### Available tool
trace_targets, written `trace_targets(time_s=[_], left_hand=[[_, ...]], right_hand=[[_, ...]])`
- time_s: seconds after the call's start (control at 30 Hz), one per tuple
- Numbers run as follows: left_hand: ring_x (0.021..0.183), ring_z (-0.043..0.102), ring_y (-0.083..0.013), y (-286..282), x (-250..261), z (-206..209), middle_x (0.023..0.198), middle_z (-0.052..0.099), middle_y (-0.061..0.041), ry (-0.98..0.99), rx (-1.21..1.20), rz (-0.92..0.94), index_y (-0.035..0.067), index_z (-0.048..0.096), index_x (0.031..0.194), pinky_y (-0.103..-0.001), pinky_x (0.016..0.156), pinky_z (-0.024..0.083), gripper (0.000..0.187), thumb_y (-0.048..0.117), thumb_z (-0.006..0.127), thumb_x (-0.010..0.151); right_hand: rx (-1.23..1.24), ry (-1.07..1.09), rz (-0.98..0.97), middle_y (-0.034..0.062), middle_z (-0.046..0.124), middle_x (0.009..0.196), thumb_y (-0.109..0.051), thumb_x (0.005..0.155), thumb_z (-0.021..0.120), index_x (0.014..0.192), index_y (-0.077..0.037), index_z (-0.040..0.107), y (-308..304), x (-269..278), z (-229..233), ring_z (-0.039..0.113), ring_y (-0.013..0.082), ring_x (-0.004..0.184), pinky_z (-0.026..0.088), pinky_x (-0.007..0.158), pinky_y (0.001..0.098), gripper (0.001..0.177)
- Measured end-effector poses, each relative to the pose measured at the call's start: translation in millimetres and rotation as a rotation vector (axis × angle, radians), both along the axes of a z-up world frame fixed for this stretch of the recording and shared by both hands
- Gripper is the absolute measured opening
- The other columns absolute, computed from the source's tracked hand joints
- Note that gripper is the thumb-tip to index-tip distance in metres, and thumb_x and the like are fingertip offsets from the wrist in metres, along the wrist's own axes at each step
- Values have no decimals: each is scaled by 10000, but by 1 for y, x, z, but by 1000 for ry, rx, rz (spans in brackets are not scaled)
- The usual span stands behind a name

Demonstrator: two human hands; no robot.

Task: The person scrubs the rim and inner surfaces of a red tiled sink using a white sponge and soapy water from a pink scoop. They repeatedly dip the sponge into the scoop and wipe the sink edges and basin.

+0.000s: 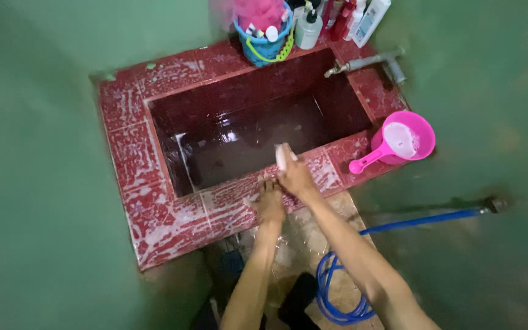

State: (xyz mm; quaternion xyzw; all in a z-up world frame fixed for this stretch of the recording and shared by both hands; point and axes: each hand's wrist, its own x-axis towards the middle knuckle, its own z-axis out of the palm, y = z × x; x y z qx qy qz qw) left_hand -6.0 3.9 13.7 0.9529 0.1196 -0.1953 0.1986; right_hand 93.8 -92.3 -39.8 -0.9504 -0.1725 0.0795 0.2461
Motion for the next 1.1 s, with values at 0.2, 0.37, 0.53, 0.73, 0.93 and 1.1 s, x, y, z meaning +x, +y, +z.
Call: trace_targets(time_s=[0.2, 0.37, 0.53, 0.73, 0.93, 1.1], left_hand=[[1502, 280, -343, 17, 5, -106, 1547, 399, -162, -76, -134, -95, 53, 471, 1448, -782, 934, 486, 832, 267, 883, 757], [1362, 486, -363, 54, -10, -68, 1422, 500, -181, -122, -93, -66, -27, 606, 1281, -528, 993, 568, 624, 168, 864, 747], [1334, 517, -367, 62, -22, -33, 1395, 509, -182, -176, -21, -94, -24, 595, 1308, -464, 1072, 511, 647, 252, 856, 783], [1417, 450, -366, 68, -27, -37, 1505, 468, -178, -114, -17, -123, 14, 524, 1413, -603, 1042, 491, 721, 242, 834, 802], [1412, 456, -392, 66, -32, -9, 1525, 442, -214, -123, 5, -118, -15, 537, 1386, -508, 1024, 549, 727, 240, 866, 789], [1418, 433, -445, 62, -30, 21, 1536, 402, -203, -143, -52, -78, -33, 522, 1382, -548, 959, 581, 663, 100, 786, 789]], right_hand=[[185, -23, -29, 372, 614, 1287, -329, 876, 653, 1554, -72, 351, -10, -21, 40, 630, 542, 1131, 571, 953, 586, 785], [-145, -103, -347, 294, 724, 934, -374, 884, 663, 1443, -105, 427, -60, 25, -20, 734, 465, 934, 602, 800, 540, 664], [57, -4, -171, 402, 692, 1042, -196, 839, 657, 1371, 17, 582, 27, -37, 18, 685, 549, 1017, 543, 933, 590, 578], [177, 136, 72, 283, 661, 1273, -301, 837, 680, 1595, -294, 308, 34, -35, 45, 685, 467, 1097, 567, 936, 532, 844], [-85, 62, -463, 284, 712, 1120, -476, 911, 610, 1627, -410, 156, -52, 22, -14, 706, 445, 1065, 566, 943, 534, 850], [-22, -161, -142, 283, 626, 1200, -328, 860, 645, 1597, -214, 349, -7, -60, 11, 695, 547, 909, 593, 810, 607, 802]])
